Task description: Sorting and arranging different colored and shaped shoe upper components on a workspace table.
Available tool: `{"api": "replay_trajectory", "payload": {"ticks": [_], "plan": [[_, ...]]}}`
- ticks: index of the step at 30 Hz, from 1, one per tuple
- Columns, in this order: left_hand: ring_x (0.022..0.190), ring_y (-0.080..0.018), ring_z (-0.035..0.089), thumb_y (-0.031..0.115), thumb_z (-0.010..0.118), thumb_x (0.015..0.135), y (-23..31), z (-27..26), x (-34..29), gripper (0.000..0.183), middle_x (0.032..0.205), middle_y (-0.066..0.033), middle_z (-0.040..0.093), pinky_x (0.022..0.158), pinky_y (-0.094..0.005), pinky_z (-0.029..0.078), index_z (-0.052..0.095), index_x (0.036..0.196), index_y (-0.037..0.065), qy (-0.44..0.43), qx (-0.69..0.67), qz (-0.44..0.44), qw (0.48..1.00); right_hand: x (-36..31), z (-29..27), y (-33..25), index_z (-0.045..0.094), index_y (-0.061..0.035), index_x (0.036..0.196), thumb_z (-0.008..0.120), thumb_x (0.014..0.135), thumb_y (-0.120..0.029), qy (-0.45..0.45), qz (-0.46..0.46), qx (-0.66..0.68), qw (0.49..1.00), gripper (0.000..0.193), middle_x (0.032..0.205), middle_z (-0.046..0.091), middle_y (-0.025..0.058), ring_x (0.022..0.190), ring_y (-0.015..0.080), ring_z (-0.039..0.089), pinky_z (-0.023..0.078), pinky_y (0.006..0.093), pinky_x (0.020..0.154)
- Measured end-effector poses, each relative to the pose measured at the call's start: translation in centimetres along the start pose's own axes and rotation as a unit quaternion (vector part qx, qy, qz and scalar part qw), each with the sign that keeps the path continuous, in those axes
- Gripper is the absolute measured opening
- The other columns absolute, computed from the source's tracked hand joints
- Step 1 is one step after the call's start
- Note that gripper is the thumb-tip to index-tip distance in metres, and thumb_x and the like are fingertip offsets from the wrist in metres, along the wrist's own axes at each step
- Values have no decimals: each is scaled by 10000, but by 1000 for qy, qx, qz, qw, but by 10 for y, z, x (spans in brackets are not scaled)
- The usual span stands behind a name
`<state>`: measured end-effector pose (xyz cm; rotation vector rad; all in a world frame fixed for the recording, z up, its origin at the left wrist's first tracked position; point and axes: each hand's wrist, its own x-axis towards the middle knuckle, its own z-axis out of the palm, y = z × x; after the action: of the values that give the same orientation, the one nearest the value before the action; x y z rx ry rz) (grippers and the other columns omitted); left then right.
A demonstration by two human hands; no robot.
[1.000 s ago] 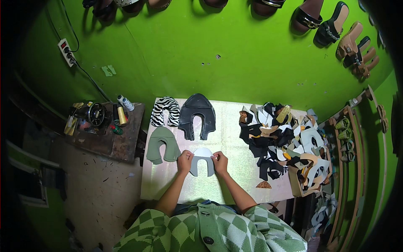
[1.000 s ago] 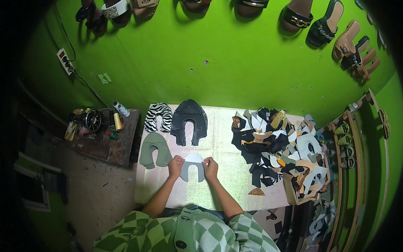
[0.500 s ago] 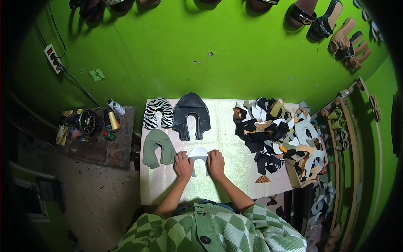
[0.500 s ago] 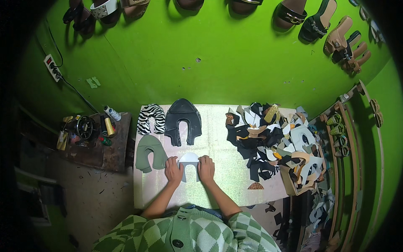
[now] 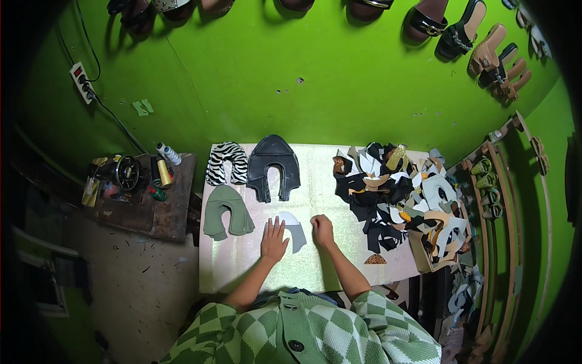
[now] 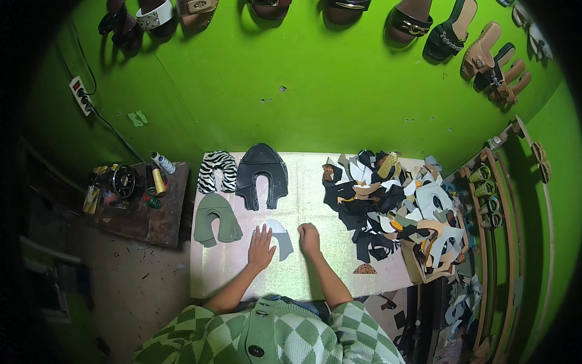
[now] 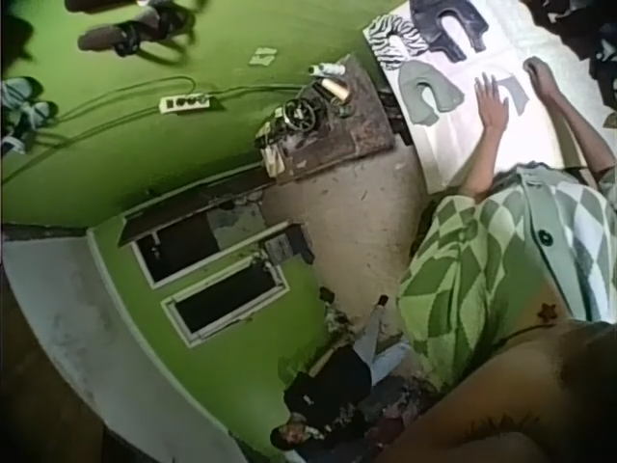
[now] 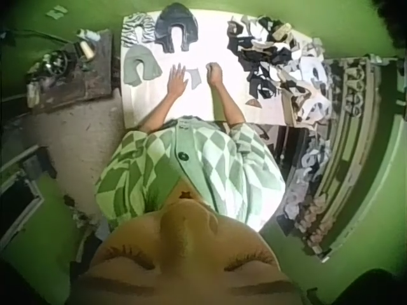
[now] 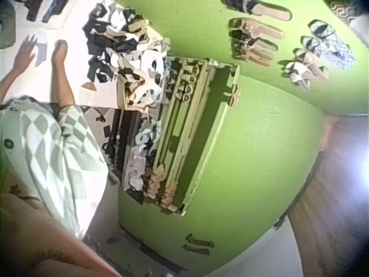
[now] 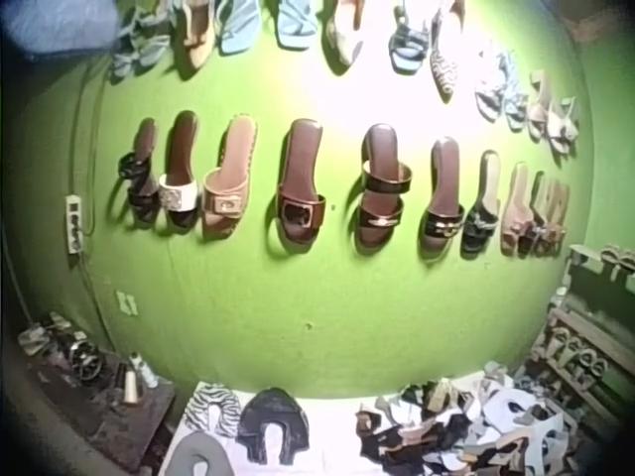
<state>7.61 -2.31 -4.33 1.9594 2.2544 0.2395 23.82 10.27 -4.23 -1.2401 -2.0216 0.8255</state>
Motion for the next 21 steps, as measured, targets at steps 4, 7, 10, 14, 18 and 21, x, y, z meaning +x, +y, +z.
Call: {"api": "replay_trajectory", "payload": {"ticks": [4, 7, 10, 14, 18, 21], "plan": [[1389, -372, 101, 398, 472, 896, -1, 3, 1, 683, 1505, -187, 133, 1129, -456, 122, 237, 1432, 46, -7, 24, -3, 1000, 6, -26, 20, 603, 16, 783, 544, 788, -9, 55, 5, -13, 998, 64, 772, 597, 194, 735, 347, 584, 464, 387, 689], [1389, -352, 111, 418, 452, 906, 0, 1, 0, 675, 1505, -174, 139, 1134, -435, 97, 236, 1436, 60, -17, 46, -9, 999, 12, -65, 32, 598, 20, 805, 514, 809, -25, 125, 24, -49, 991, 95, 790, 595, 194, 747, 348, 580, 458, 391, 700], [1383, -370, 122, 399, 472, 898, 4, -1, 4, 679, 1502, -180, 149, 1131, -442, 112, 236, 1435, 58, -9, 19, 1, 1000, 16, -114, 53, 603, 14, 829, 517, 820, -37, 243, 37, -80, 966, 99, 813, 601, 182, 750, 344, 575, 449, 403, 696], [1365, -419, 144, 338, 511, 877, 4, -1, -8, 663, 1493, -206, 157, 1118, -472, 143, 268, 1424, 53, 52, -28, 20, 998, 7, -154, 46, 662, -81, 876, 572, 752, 0, 151, 113, -252, 949, 173, 909, 605, 127, 935, 305, 539, 413, 425, 782], [1372, -435, 109, 290, 514, 872, 22, -2, -2, 594, 1490, -215, 166, 1102, -510, 158, 354, 1383, 33, 33, -85, 20, 996, -8, -156, 62, 661, -124, 1001, 651, 695, -46, 19, 176, -245, 953, 316, 1193, 507, 170, 1142, 348, 461, 396, 450, 951], [1375, -418, 120, 182, 517, 849, 48, -7, 17, 495, 1475, -225, 196, 1105, -508, 151, 424, 1295, -10, 70, -157, 1, 985, -12, -150, 69, 596, -125, 1141, 657, 701, -65, -54, 230, -215, 948, 449, 1270, 447, 194, 1162, 387, 441, 381, 450, 987]]}}
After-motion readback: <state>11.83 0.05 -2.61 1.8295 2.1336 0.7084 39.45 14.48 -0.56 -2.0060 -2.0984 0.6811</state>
